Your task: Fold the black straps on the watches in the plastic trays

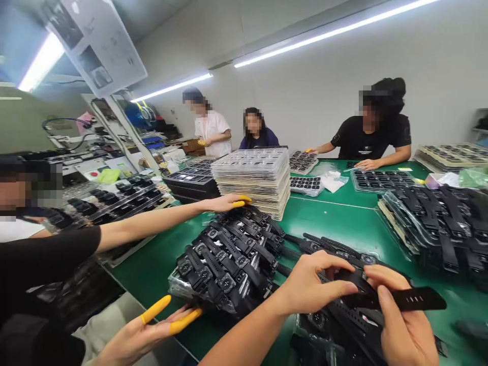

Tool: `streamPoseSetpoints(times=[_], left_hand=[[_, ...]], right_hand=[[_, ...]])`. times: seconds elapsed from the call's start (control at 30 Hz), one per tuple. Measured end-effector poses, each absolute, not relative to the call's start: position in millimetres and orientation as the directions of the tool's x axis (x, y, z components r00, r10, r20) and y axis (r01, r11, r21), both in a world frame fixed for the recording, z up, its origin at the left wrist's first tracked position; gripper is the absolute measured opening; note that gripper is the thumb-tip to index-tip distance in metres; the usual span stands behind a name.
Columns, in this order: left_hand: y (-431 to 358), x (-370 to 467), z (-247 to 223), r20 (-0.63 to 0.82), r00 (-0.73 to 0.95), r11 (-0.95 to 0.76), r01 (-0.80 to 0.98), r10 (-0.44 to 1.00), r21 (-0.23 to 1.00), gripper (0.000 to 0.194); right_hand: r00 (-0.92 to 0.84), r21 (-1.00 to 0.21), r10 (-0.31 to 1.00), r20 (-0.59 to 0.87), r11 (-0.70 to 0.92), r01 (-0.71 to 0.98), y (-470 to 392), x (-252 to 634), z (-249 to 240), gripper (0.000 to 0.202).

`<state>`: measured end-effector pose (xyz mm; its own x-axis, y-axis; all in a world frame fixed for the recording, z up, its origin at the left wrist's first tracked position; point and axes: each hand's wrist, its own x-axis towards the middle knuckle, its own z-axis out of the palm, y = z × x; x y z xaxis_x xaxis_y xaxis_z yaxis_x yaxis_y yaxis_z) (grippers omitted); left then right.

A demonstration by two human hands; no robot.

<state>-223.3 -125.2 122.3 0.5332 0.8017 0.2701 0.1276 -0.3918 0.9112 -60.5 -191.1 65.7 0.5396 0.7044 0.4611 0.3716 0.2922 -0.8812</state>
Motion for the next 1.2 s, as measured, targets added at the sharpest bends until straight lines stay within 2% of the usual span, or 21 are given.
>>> streamPoseSetpoints(times=[0.07,0.13,0.17,0.23,0.37,0.6,0.77,1.2], left_hand=[[-127,-223,123,0.268,0.527,-0.378,0.11,0.806,0.919,0.029],[-127,-223,125,0.251,0.538,-0.36,0.104,0.804,0.927,0.028],[-126,-223,126,0.239,0.546,-0.347,0.102,0.803,0.932,0.028],[-125,-223,126,0.221,0.556,-0.326,0.095,0.801,0.941,0.029],[-126,-223,126,0.221,0.568,-0.321,0.081,0.793,0.944,0.029],[-127,-224,123,0.21,0.557,-0.292,0.06,0.804,0.955,0.027],[-125,-223,120,0.219,0.546,-0.295,0.054,0.809,0.954,0.025],[-125,-224,119,0.273,0.53,-0.338,0.028,0.803,0.941,0.024]], right_hand=[[0.554,-0.875,0.681,0.479,0.32,0.363,-192,-63,68,0.047],[0.554,-0.817,0.6,0.576,0.432,0.382,-193,-63,68,0.067],[0.527,-0.78,0.575,0.626,0.479,0.403,-193,-62,68,0.07],[0.435,-0.73,0.588,0.682,0.516,0.448,-194,-57,67,0.061],[0.268,-0.678,0.662,0.7,0.498,0.54,-199,-47,70,0.033],[0.205,-0.699,0.716,0.667,0.508,0.503,-202,-48,86,0.018],[0.177,-0.661,0.681,0.71,0.559,0.5,-198,-48,96,0.017],[0.233,-0.683,0.675,0.7,0.54,0.492,-199,-50,92,0.013]])
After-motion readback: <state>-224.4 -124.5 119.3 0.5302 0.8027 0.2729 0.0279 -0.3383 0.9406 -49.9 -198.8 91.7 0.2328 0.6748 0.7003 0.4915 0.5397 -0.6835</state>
